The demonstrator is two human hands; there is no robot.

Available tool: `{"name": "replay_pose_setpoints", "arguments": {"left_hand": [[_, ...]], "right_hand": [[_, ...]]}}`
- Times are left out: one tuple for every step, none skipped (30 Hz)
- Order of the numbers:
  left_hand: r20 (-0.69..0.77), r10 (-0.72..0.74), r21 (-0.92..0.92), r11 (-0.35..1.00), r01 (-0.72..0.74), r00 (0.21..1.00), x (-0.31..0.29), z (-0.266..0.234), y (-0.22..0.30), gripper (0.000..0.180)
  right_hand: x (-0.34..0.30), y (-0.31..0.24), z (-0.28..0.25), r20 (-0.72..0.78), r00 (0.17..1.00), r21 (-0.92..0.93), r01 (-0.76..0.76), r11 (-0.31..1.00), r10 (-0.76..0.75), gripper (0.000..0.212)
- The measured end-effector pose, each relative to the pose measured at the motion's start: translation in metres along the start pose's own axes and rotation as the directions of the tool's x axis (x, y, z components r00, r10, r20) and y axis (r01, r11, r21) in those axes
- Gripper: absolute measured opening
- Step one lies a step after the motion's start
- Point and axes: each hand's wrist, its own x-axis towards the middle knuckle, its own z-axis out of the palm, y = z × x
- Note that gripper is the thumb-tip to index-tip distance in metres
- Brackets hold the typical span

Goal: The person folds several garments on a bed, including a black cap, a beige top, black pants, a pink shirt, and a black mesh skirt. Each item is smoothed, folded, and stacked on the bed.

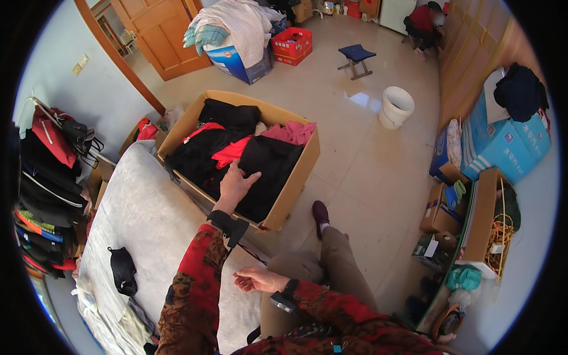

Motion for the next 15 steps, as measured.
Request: {"name": "replay_pose_setpoints", "arguments": {"left_hand": [[0.055, -0.017, -0.05, 0.999, 0.02, 0.998, 0.004, 0.001, 0.002, 0.086], [0.123, -0.041, -0.093, 0.994, 0.052, 0.992, 0.006, 0.002, 0.005, 0.088], [0.194, -0.083, -0.126, 0.986, 0.109, 0.978, 0.006, 0.002, 0.008, 0.089], [0.18, -0.076, -0.028, 0.996, 0.083, 0.981, 0.003, 0.002, 0.012, 0.091], [0.081, 0.012, 0.065, 0.998, -0.017, 0.997, -0.001, 0.004, 0.017, 0.092], [0.017, 0.084, 0.173, 0.981, -0.086, 0.996, -0.007, 0.005, 0.022, 0.094], [-0.048, 0.112, 0.194, 0.976, -0.101, 0.993, -0.014, 0.007, 0.027, 0.091], [-0.093, 0.243, 0.253, 0.944, -0.213, 0.966, -0.019, 0.007, 0.031, 0.089], [-0.126, 0.365, 0.32, 0.895, -0.311, 0.922, -0.023, 0.006, 0.035, 0.088], [-0.151, 0.483, 0.391, 0.831, -0.396, 0.863, -0.025, 0.005, 0.038, 0.087], [-0.118, 0.565, 0.452, 0.763, -0.463, 0.816, -0.024, 0.004, 0.041, 0.083], [-0.066, 0.612, 0.479, 0.713, -0.513, 0.788, -0.02, 0.003, 0.044, 0.084], [-0.015, 0.652, 0.5, 0.661, -0.559, 0.758, -0.015, 0.002, 0.046, 0.085], [0.032, 0.679, 0.528, 0.611, -0.589, 0.733, -0.01, 0.002, 0.048, 0.086], [0.09, 0.63, 0.556, 0.611, -0.563, 0.772, -0.006, 0.002, 0.05, 0.064]], "right_hand": [[-0.007, -0.007, -0.003, -0.005, 1.0, 0.036, -0.027, 0.999, 0.028, 0.027], [-0.018, -0.016, -0.006, 0.043, 0.999, 0.021, 0.033, 0.999, -0.034, 0.029], [-0.031, -0.024, -0.009, -0.001, 0.996, -0.014, 0.089, 0.996, -0.089, 0.03], [-0.044, -0.034, -0.013, -0.035, 0.988, -0.053, 0.146, 0.988, -0.148, 0.031], [-0.058, -0.044, -0.016, -0.061, 0.979, -0.072, 0.188, 0.98, -0.192, 0.031], [-0.072, -0.054, -0.018, -0.073, 0.969, -0.087, 0.23, 0.969, -0.236, 0.031], [-0.088, -0.062, -0.02, -0.099, 0.948, -0.129, 0.29, 0.948, -0.303, 0.031], [-0.102, -0.071, -0.022, -0.168, 0.933, -0.152, 0.295, 0.943, -0.319, 0.03], [-0.116, -0.077, -0.024, -0.218, 0.909, -0.182, 0.321, 0.93, -0.356, 0.03], [-0.129, -0.082, -0.024, -0.24, 0.884, -0.208, 0.357, 0.91, -0.402, 0.029], [-0.139, -0.083, -0.024, -0.254, 0.87, -0.209, 0.376, 0.902, -0.422, 0.029], [-0.148, -0.083, -0.024, -0.259, 0.857, -0.209, 0.401, 0.892, -0.446, 0.028], [-0.157, -0.082, -0.024, -0.267, 0.841, -0.209, 0.426, 0.88, -0.47, 0.028], [-0.163, -0.08, -0.023, -0.302, 0.837, -0.226, 0.402, 0.888, -0.456, 0.028], [-0.169, -0.075, -0.022, -0.333, 0.831, -0.241, 0.382, 0.892, -0.446, 0.028]]}}
